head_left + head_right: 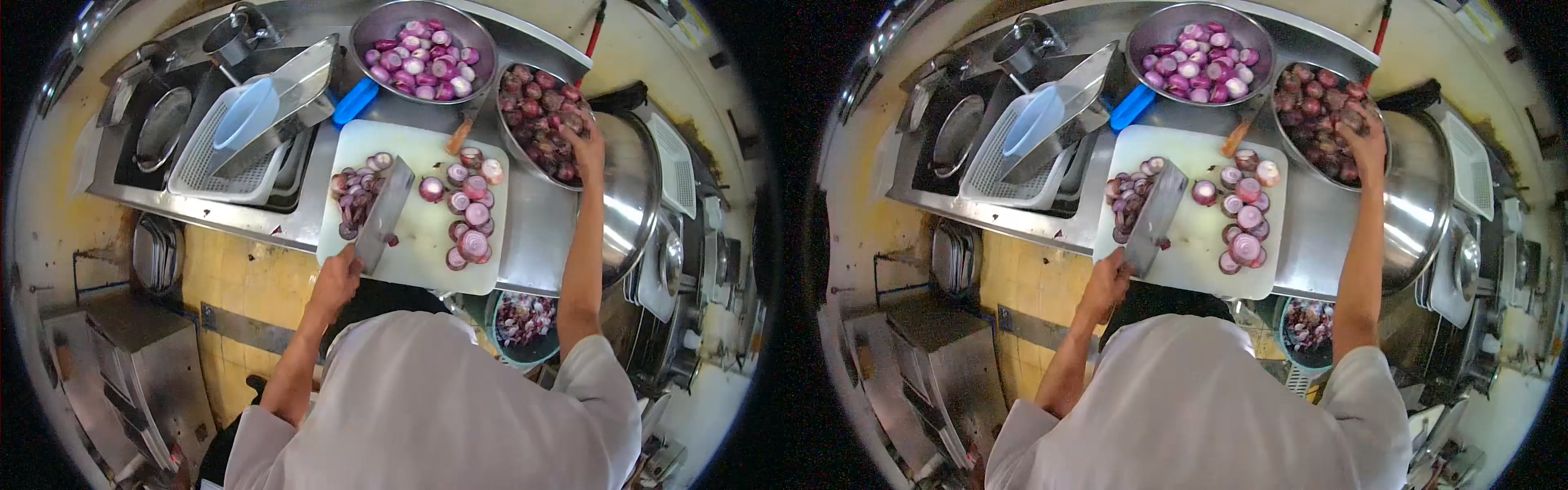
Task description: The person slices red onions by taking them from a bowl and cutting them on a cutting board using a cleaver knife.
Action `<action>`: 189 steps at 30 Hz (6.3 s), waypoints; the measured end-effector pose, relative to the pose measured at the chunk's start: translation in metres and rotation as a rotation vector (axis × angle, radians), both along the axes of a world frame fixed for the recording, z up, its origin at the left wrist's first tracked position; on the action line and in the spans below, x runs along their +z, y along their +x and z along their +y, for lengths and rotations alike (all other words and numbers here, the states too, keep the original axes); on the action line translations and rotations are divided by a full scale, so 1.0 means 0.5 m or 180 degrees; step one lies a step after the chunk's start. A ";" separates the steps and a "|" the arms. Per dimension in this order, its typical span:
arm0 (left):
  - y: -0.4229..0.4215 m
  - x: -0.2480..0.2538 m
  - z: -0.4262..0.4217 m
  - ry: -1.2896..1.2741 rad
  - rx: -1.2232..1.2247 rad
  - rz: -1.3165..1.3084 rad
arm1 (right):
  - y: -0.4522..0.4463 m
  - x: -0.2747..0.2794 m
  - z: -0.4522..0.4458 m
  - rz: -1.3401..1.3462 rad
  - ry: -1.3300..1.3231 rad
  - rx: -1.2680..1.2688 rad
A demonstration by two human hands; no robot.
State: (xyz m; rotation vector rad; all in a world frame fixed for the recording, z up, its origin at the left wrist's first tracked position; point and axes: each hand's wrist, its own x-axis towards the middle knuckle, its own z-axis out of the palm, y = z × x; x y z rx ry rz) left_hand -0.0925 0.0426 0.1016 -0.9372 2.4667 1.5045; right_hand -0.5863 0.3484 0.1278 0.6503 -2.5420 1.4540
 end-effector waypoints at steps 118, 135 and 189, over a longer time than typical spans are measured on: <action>0.134 -0.066 -0.157 0.1525 0.1209 0.0464 | 0.670 -0.176 -0.399 -0.0078 0.0373 0.1387; -0.010 -0.090 -0.065 0.1601 0.0961 0.0462 | 0.678 -0.192 -0.482 0.0118 -0.0810 0.0626; 0.055 0.021 0.015 0.0340 0.1045 0.0315 | 0.022 -0.015 0.093 0.0648 0.1779 0.0335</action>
